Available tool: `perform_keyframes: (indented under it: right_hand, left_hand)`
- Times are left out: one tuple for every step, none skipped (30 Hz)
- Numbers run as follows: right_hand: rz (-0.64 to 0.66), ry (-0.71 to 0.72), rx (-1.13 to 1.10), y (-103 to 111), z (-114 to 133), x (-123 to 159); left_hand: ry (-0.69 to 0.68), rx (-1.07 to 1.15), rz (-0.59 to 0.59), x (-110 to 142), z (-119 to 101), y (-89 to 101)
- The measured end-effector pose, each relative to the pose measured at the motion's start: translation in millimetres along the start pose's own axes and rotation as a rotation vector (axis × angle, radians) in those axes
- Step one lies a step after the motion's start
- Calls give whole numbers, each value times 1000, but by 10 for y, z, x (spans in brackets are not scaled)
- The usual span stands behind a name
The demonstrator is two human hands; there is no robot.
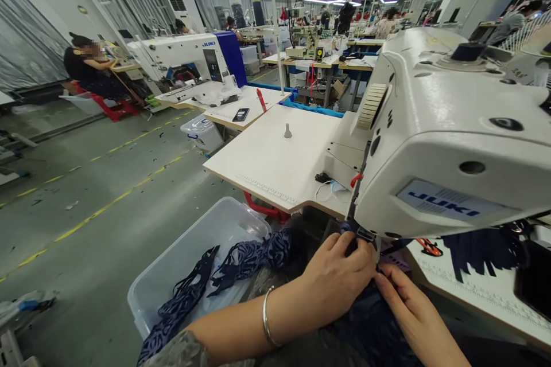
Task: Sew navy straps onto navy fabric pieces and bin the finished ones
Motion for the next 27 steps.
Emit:
perform_keyframes:
  right_hand:
    - [15,10,-3,-2,5,-18]
    - [29,22,-5,-9,14,-37]
    - [37,32,-6,-18,28,-55]
    - [37,40,-6,-27,45,-68]
    - [27,44,-8,-31,59,-70]
    - [17,46,-12,-29,67,-57]
    - [12,46,-21,-17,65,-25]
    - [8,43,-34,9,50,25]
    - [-11,36,-51,52,21,93]
    - [-42,26,-75,109,-19,172]
    - [-84,11,-108,173,-64,255]
    - [-153,-10,-150,242,-109,334]
    - [-200,-32,-205,292,-143,397]
    - [-231,-63,-270,319,-166,437]
    - [-259,-90,-338,323,-171,454]
    - [-282,-111,-407,304,-160,447]
    - [-305,-128,-471,264,-138,424]
    - [-329,-138,-525,213,-109,392]
    - [-357,-141,-560,156,-78,358]
    - [-382,-138,-566,101,-49,328]
    - [-403,-127,-539,53,-23,304]
    - [-410,-110,-477,14,0,285]
    - [-407,-82,-391,-14,18,268]
    - [-384,-43,-290,-33,32,247]
    - [-336,1,-185,-49,39,220]
    - [-280,53,-81,-59,37,184]
    - [-232,109,22,-62,28,143]
  left_hand:
    - [5,3,-4,0,-8,-12]
    - [9,5,-5,0,-16,-27]
    - [8,7,-5,0,-25,-45]
    - [9,7,-5,0,-32,-61]
    - [11,8,-3,2,-38,-76]
    - [18,9,-2,7,-42,-84]
    - [27,15,-1,15,-44,-84]
    - [33,36,1,28,-49,-75]
    - [26,80,1,47,-58,-55]
    - [-6,152,1,72,-78,-25]
    - [-61,254,10,102,-108,12]
    - [-125,374,22,135,-145,52]
    - [-180,485,32,167,-183,92]
    - [-206,560,35,195,-216,123]
    - [-209,589,35,214,-245,139]
    - [-194,577,33,226,-272,136]
    - [-170,531,28,231,-297,115]
    - [-149,470,24,233,-323,78]
    - [-135,411,26,233,-350,27]
    - [-125,361,24,235,-376,-30]
    - [-112,314,13,241,-399,-85]
    - [-94,272,-5,251,-416,-134]
    - [-82,237,-27,267,-431,-173]
    - [-76,213,-44,287,-445,-203]
    - [-68,196,-57,310,-454,-222]
    - [-57,186,-58,332,-457,-233]
    - [-53,179,-50,351,-458,-235]
Point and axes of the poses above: each hand's wrist, its own x-axis away from the middle knuckle, its own y-axis out of the back of the hand, z = x × y, the point moved 3 cm from there along -x, towards the middle knuckle, and after that the axes turned 4 degrees about -x, right-handed, at the moved point
